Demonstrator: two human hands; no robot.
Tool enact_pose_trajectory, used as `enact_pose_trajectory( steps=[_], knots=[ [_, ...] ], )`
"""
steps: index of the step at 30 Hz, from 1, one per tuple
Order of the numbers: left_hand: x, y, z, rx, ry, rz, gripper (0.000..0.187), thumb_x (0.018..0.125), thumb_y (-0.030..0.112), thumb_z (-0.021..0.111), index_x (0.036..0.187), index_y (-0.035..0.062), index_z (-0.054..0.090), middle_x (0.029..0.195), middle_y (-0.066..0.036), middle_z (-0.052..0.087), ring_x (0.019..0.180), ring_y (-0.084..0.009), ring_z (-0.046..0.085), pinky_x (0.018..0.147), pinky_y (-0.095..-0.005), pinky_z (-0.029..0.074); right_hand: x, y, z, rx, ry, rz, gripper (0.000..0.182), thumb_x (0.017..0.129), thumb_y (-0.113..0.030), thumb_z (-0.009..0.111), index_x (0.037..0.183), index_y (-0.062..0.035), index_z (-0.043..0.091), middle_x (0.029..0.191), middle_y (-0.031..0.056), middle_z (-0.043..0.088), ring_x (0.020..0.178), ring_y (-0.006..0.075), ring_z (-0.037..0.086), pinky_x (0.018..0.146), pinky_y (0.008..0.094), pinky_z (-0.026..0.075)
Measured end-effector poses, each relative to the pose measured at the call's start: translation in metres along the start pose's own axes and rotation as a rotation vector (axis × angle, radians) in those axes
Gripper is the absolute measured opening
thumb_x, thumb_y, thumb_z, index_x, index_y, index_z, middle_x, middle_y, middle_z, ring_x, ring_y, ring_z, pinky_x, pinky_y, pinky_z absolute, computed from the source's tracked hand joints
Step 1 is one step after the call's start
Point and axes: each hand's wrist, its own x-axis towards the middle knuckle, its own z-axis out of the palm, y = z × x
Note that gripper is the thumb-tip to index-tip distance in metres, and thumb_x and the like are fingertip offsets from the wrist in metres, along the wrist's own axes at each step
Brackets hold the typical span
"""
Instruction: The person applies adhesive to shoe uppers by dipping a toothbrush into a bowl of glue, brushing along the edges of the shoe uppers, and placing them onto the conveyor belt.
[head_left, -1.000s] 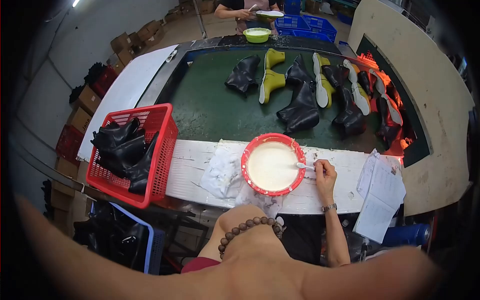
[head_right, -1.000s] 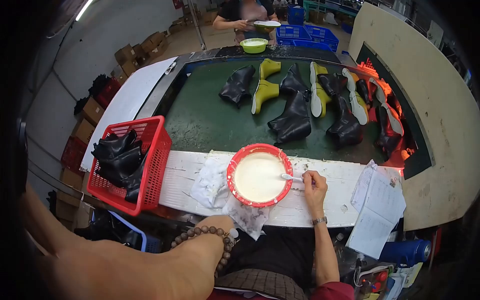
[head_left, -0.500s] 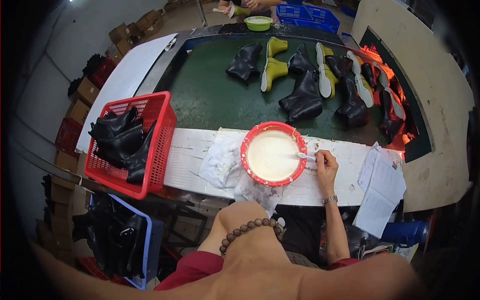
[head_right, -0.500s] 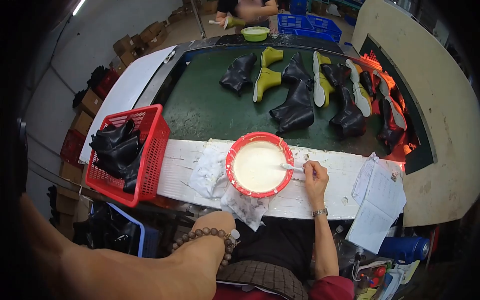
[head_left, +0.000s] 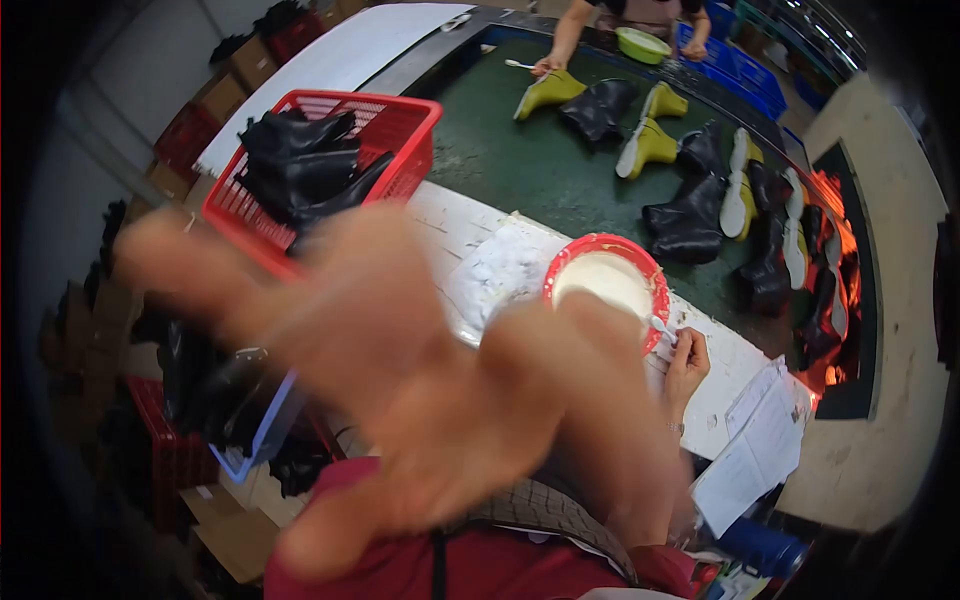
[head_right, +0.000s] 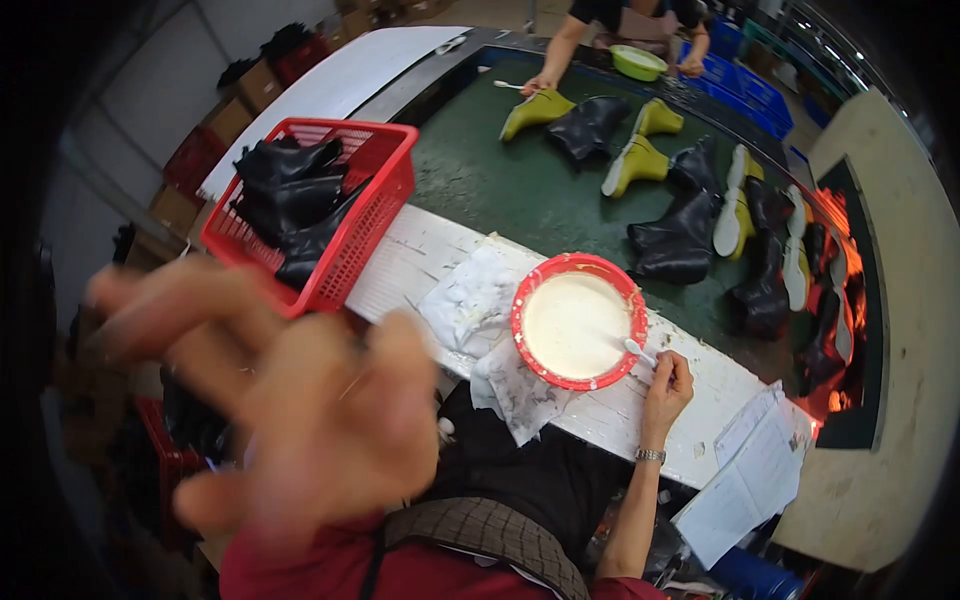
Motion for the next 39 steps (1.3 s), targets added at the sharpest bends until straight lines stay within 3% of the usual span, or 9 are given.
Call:
enact_pose_trajectory(
  steps=[3,4,11,13,19,26,28,32,39],
  knots=[
    [-0.041,0.05,-0.046,0.573,0.029,-0.759,0.095,0.094,0.018,0.068,0.168,0.0167,0.007,0.152,-0.02,0.044,0.119,-0.0312,0.065,0.099,-0.0407,0.051,-0.001,-0.001,0.003,0.0,0.022,-0.036,0.021,0.106,-0.018,0.06,0.1,-0.0006,0.07,0.083,0.0003,0.063,0.073,0.0082,0.05,0.067,0.0259,0.042],
    [-0.036,0.063,-0.047,0.814,0.036,-1.0,0.069,0.093,0.01,0.069,0.157,0.0075,0.042,0.139,-0.016,0.059,0.117,-0.0239,0.066,0.094,-0.0352,0.052,-0.001,0.004,0.002,-0.026,0.017,-0.058,0.022,0.106,-0.019,0.06,0.1,-0.0007,0.07,0.084,-0.0001,0.063,0.073,0.0079,0.049,0.066,0.0251,0.041],
    [-0.003,0.176,-0.271,2.379,-0.364,-1.033,0.024,0.092,0.014,0.07,0.114,0.0046,0.077,0.105,-0.015,0.077,0.09,-0.0259,0.076,0.079,-0.0348,0.059,-0.001,-0.01,0.004,0.034,0.018,-0.015,0.023,0.107,-0.02,0.059,0.1,-0.0006,0.068,0.086,-0.0013,0.061,0.074,0.007,0.049,0.067,0.0231,0.042],
    [-0.014,0.209,-0.35,2.347,-0.516,-1.597,0.045,0.083,0.032,0.079,0.12,0.0076,0.075,0.11,-0.018,0.076,0.101,-0.0322,0.074,0.091,-0.0438,0.058,-0.001,-0.012,0.004,0.024,0.012,-0.023,0.022,0.107,-0.02,0.059,0.101,-0.0006,0.068,0.086,-0.0014,0.061,0.074,0.007,0.049,0.067,0.0231,0.042],
    [-0.061,0.203,-0.39,2.157,-0.682,-1.746,0.056,0.085,0.056,0.076,0.118,0.0113,0.075,0.108,-0.017,0.075,0.105,-0.0377,0.071,0.094,-0.0506,0.054,-0.002,-0.012,0.003,0.005,-0.001,-0.028,0.023,0.108,-0.02,0.058,0.101,-0.0005,0.068,0.086,-0.0011,0.062,0.073,0.0072,0.049,0.067,0.0235,0.043],
    [0.035,0.182,-0.295,2.468,-0.12,-0.507,0.042,0.099,0.045,0.067,0.113,0.0061,0.072,0.098,-0.023,0.072,0.093,-0.0472,0.068,0.077,-0.0512,0.052,0.0,-0.002,-0.004,-0.137,-0.076,-0.086,0.014,0.101,-0.014,0.065,0.101,-0.0025,0.073,0.081,0.0039,0.065,0.075,0.0139,0.055,0.072,0.0303,0.046],
    [0.052,0.157,-0.252,2.244,-0.062,-0.311,0.04,0.103,0.039,0.066,0.112,0.0006,0.072,0.091,-0.019,0.074,0.079,-0.0269,0.07,0.073,-0.0382,0.051,0.001,0.0,-0.003,-0.206,-0.059,-0.161,0.012,0.096,-0.014,0.069,0.099,-0.0037,0.074,0.083,0.0054,0.07,0.077,0.0163,0.058,0.081,0.0345,0.044],
    [0.002,0.11,-0.222,1.753,-0.121,-0.78,0.042,0.109,0.035,0.058,0.096,-0.0039,0.064,0.078,0.002,0.054,0.078,-0.0078,0.047,0.072,-0.0265,0.044,0.006,-0.014,-0.011,-0.186,-0.168,-0.071,0.017,0.099,-0.016,0.07,0.104,0.0,0.074,0.081,0.0043,0.07,0.07,0.0109,0.055,0.064,0.0287,0.043],
    [-0.12,0.064,-0.251,1.505,-0.357,-1.616,0.053,0.099,0.037,0.071,0.137,0.0022,0.062,0.097,-0.017,0.073,0.091,-0.0264,0.071,0.082,-0.0346,0.053,0.005,-0.11,-0.022,-0.547,-0.17,-0.176,0.018,0.097,-0.021,0.071,0.106,-0.0067,0.078,0.085,0.0032,0.066,0.072,0.0176,0.064,0.066,0.0316,0.05]
  ],
)
